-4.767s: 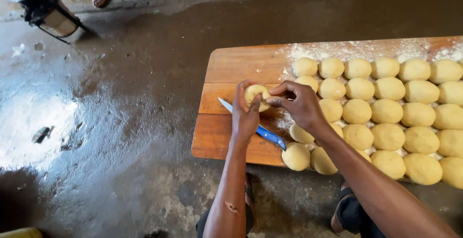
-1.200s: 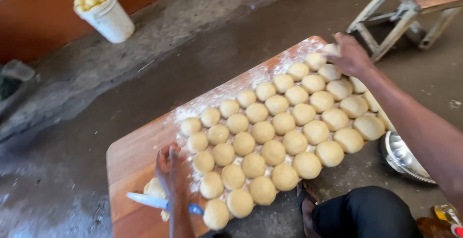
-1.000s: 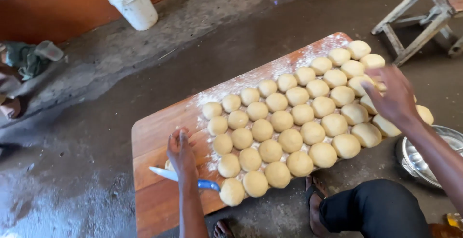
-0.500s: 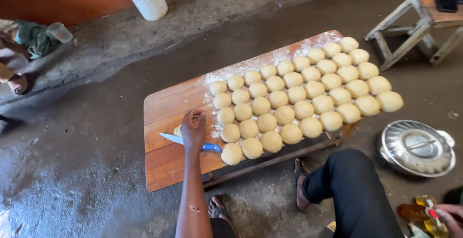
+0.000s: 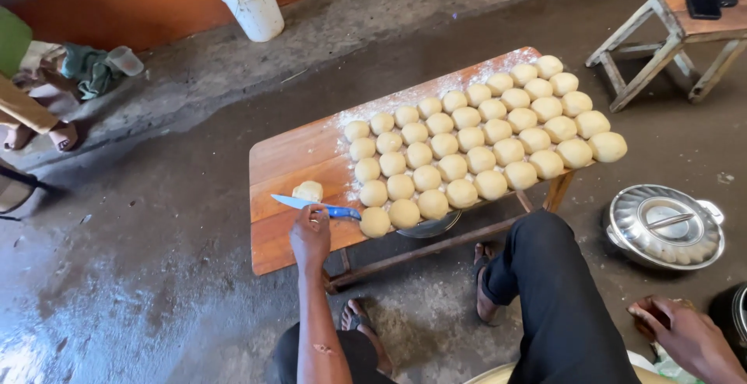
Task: Cutting and rolling dough into small balls on a floured wooden board
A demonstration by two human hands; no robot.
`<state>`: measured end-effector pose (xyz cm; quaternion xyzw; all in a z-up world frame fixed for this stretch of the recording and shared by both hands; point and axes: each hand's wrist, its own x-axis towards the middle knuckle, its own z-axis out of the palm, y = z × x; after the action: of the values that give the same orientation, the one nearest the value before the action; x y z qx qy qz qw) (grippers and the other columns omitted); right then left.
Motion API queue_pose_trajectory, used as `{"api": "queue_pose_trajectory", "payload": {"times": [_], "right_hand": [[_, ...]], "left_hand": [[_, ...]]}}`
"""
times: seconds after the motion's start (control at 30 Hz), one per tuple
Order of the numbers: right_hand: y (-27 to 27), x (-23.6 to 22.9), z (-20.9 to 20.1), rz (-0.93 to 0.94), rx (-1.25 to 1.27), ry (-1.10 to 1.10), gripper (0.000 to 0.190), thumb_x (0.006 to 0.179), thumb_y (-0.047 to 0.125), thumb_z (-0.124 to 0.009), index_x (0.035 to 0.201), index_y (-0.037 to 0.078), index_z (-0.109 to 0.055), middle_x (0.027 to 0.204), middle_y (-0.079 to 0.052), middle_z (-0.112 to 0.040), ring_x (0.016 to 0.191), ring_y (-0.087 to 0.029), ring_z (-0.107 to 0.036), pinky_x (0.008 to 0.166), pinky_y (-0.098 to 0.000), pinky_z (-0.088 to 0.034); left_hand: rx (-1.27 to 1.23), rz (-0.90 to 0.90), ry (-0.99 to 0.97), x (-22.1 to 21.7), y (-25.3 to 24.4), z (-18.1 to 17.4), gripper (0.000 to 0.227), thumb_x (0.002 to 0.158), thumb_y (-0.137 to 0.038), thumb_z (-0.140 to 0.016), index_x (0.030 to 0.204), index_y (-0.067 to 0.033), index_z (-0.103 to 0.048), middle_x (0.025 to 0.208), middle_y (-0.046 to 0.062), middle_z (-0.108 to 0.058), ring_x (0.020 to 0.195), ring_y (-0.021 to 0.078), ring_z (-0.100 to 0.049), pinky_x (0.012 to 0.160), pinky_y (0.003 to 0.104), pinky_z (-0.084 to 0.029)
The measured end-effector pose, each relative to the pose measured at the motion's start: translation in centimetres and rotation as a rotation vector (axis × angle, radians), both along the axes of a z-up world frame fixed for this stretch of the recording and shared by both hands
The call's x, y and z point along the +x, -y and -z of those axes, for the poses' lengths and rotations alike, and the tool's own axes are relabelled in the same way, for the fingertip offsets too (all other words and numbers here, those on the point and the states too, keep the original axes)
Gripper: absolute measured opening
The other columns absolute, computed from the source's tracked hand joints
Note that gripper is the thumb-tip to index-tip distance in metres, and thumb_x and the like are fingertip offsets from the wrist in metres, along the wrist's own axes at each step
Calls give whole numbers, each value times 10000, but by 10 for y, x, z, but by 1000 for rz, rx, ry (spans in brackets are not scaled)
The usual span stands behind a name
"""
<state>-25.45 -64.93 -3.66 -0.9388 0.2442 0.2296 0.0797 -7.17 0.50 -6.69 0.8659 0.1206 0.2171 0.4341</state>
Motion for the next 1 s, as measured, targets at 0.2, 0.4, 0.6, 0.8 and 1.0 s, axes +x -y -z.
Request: {"api": "queue_pose_trajectory", "payload": {"times": [0.2, 0.4, 0.6, 0.8, 1.0], "right_hand": [[-4, -4, -6, -3, 86, 81, 387, 1028, 529, -613, 1241, 330, -868, 1152, 101, -951, 1061, -129, -872, 952, -278, -597], [10, -6, 15, 1, 57, 36, 443, 1004, 612, -576, 1234, 368, -866, 1178, 71, -945, 1158, -158, -844, 1015, -272, -587], [1, -10, 7, -123, 93, 138, 329, 1001, 527, -609, 938, 284, -822, 843, 78, -903, 804, -60, -795, 861, -251, -544], [3, -10, 7, -118, 135, 94, 266, 1010, 487, -634, 946, 317, -829, 805, 101, -884, 753, -63, -754, 820, -248, -536], [-6, -8, -6, -65, 184, 17, 372, 1037, 507, -622, 880, 235, -824, 703, 34, -842, 702, -104, -750, 766, -257, -548]], "left_hand": [[52, 53, -316, -20, 25, -3, 312, 927, -276, -696, 1238, -285, -724, 821, -2, -734, 866, 315, -727, 768, 502, -516], [-6, 43, -293, -16, 26, 7, 332, 898, -325, -686, 1223, -274, -724, 910, 21, -778, 933, 314, -742, 872, 478, -530], [-19, 27, -175, -12, 26, 16, 314, 904, -296, -719, 1213, -246, -734, 872, 10, -801, 843, 273, -761, 819, 474, -546], [108, 124, -359, -12, 31, 7, 642, 853, -269, -570, 1489, -346, -611, 1132, 149, -788, 1089, 462, -691, 911, 583, -496], [298, 36, -350, -1, 50, 19, 625, 866, -282, -497, 1477, -234, -619, 1130, 261, -759, 987, 526, -703, 819, 650, -527]]}}
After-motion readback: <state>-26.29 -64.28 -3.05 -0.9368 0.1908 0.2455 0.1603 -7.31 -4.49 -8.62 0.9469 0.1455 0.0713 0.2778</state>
